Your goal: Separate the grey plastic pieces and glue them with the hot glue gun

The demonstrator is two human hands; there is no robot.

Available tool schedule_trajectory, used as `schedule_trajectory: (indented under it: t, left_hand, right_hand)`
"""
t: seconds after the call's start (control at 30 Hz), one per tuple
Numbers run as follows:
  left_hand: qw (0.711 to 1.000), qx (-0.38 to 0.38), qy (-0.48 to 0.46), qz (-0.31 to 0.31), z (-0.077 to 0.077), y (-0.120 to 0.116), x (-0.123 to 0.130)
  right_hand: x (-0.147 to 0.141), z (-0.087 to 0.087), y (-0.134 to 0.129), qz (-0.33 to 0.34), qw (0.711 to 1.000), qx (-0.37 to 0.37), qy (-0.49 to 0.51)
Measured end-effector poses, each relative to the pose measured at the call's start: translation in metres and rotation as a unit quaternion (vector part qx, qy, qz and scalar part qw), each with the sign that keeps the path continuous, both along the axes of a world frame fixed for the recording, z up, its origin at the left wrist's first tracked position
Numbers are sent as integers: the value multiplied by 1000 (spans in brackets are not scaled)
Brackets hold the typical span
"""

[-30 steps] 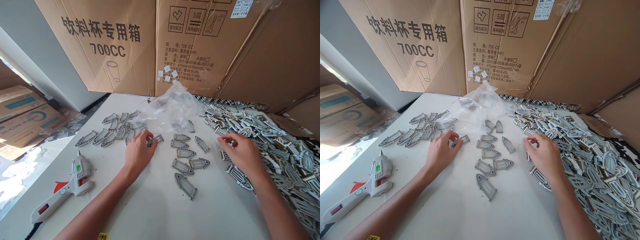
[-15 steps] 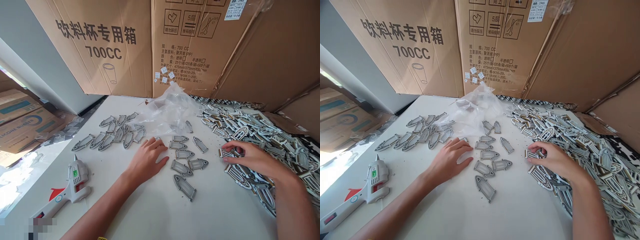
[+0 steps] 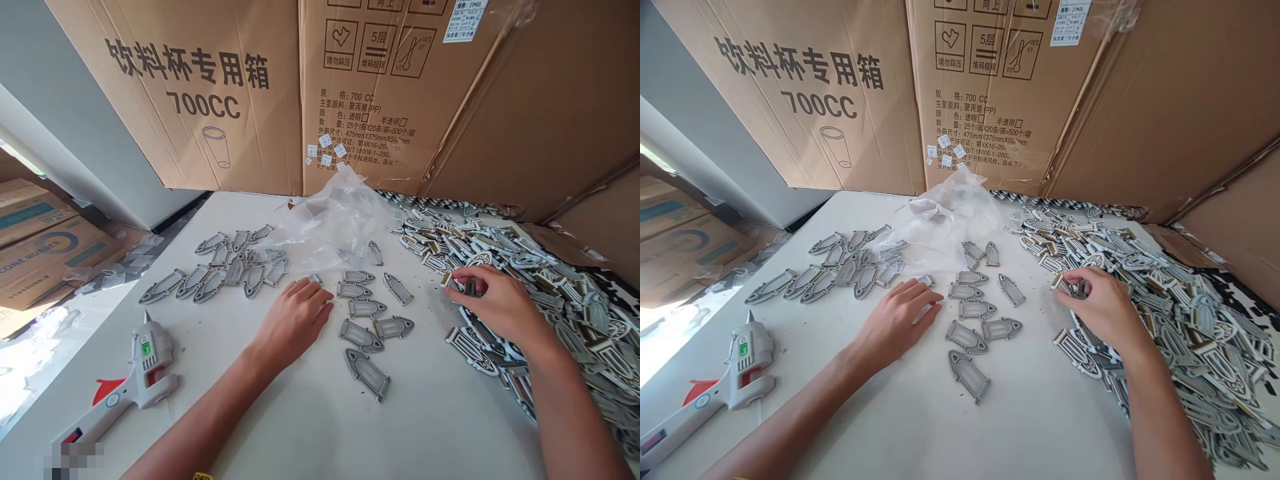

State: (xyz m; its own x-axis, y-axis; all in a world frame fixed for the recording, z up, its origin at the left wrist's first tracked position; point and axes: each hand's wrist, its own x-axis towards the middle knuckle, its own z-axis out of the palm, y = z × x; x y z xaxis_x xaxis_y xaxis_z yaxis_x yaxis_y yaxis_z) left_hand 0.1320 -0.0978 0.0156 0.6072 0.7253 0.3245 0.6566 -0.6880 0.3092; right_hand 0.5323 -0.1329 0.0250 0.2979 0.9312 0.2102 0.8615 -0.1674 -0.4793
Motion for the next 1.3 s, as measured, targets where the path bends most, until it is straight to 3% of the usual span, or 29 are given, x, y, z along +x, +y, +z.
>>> schedule_trajectory:
  t: [0.13, 0.27, 0.37, 0.43, 0.6, 0.73, 1.0, 1.3]
  left_hand:
    - [999, 29, -17, 27, 4, 0, 1]
    - [994, 4, -91, 53, 8, -3, 3]
    - [988, -17, -153, 30, 8, -6, 5]
    - [982, -14, -189, -5, 7, -8, 7]
    - [972, 32, -222, -73, 7, -12, 12]
    - [970, 60, -218, -84, 8, -14, 13]
    - [965, 32, -224, -129, 7, -16, 12]
    - [924, -143, -320, -153, 24, -23, 17]
  right_hand:
    - [-25, 7, 0, -32, 993, 110, -10]
    - [-58, 3, 1, 17, 965, 160, 205]
    - [-86, -2, -2, 151, 897, 89, 406]
    - [-106, -3, -7, 226, 844, 29, 485]
    - [-142, 0, -20, 279, 771, -83, 566]
    - [-151, -5, -21, 288, 753, -99, 583]
    - [-150, -10, -22, 272, 755, -134, 581]
    - [-151, -16, -23, 267, 715, -152, 628]
